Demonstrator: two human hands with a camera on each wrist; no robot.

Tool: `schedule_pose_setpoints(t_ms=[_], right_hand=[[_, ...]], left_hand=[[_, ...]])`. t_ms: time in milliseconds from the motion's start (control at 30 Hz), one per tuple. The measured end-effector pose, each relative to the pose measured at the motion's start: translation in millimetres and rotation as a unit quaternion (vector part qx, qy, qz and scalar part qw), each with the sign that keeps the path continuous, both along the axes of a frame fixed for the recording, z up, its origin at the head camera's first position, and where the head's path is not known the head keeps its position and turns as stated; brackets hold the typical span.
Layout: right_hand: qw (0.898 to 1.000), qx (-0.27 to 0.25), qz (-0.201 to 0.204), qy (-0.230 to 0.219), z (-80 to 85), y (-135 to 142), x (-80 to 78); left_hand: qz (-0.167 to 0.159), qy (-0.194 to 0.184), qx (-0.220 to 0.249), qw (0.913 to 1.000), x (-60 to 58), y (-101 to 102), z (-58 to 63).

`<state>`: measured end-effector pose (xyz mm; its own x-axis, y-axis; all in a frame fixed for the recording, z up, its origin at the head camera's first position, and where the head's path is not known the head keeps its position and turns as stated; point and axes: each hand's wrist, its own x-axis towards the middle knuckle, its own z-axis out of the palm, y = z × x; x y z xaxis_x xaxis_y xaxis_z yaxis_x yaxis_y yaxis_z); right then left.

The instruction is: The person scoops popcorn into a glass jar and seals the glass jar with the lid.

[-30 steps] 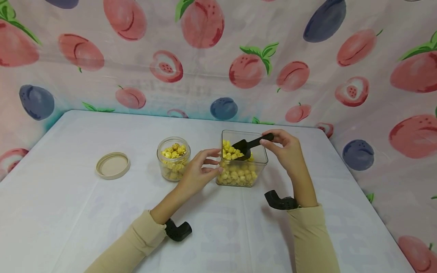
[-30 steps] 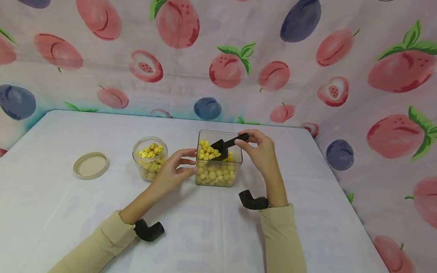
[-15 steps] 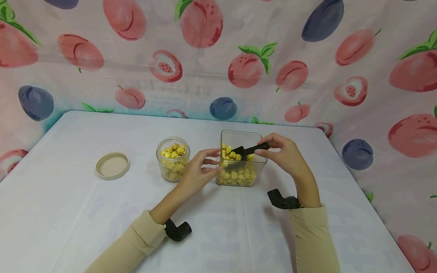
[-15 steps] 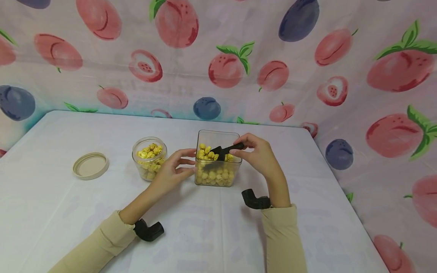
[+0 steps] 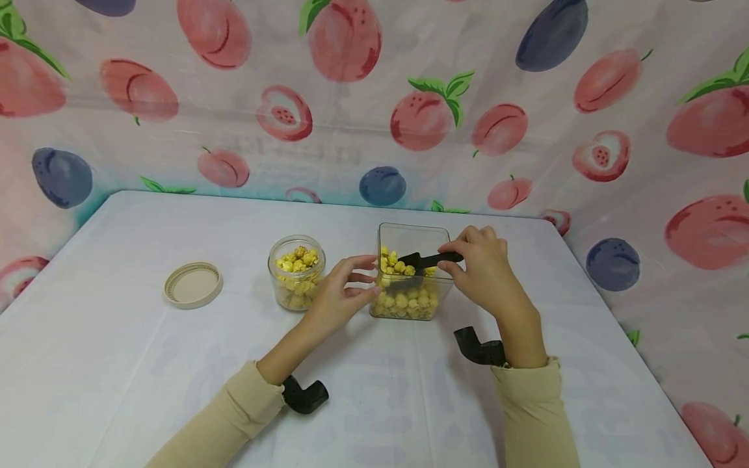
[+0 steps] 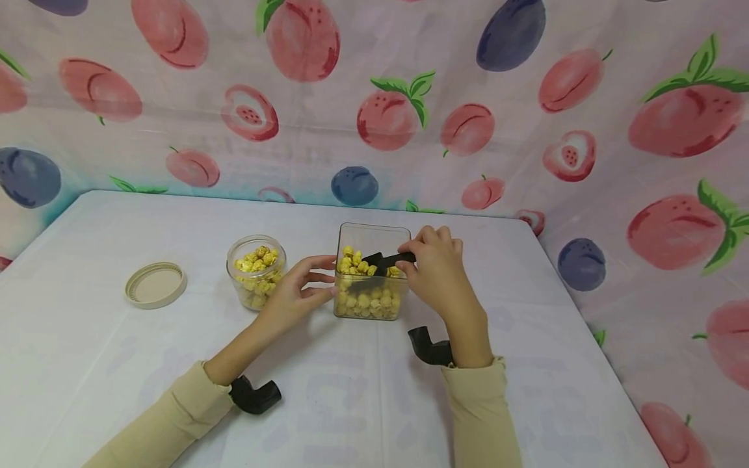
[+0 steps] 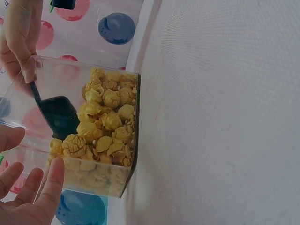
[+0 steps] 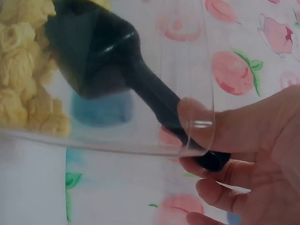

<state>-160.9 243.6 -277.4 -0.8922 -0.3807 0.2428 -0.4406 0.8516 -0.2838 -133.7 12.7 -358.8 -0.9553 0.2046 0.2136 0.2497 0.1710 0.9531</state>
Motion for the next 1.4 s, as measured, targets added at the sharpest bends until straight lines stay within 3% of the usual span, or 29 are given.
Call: schedule_pose_setpoints(t_ms=[333, 633, 1067, 1400], right_hand=[[0.997, -0.062, 0.047, -0.025, -1.5, 8.2, -2.1], [0.989, -0.120, 0.092, -0.008, -2.6, 17.7, -5.5], [0.985, -0.141, 0.091, -0.034, -15.3, 12.6, -14.7], [0.972, -0.207, 0.097, -0.048, -20.1, 25.8, -21.9]], left_hand=[[-0.001, 0.005, 0.000, 1.0000, -0.2, 0.6, -1.2], [-0.004, 0.008, 0.005, 0.9999, -0.6, 1.1, -1.0], [0.000, 0.003, 0.002, 1.0000, 0.7, 0.4, 0.0], [-0.005, 0.005, 0.007, 1.0000, 0.8, -0.5, 0.1]])
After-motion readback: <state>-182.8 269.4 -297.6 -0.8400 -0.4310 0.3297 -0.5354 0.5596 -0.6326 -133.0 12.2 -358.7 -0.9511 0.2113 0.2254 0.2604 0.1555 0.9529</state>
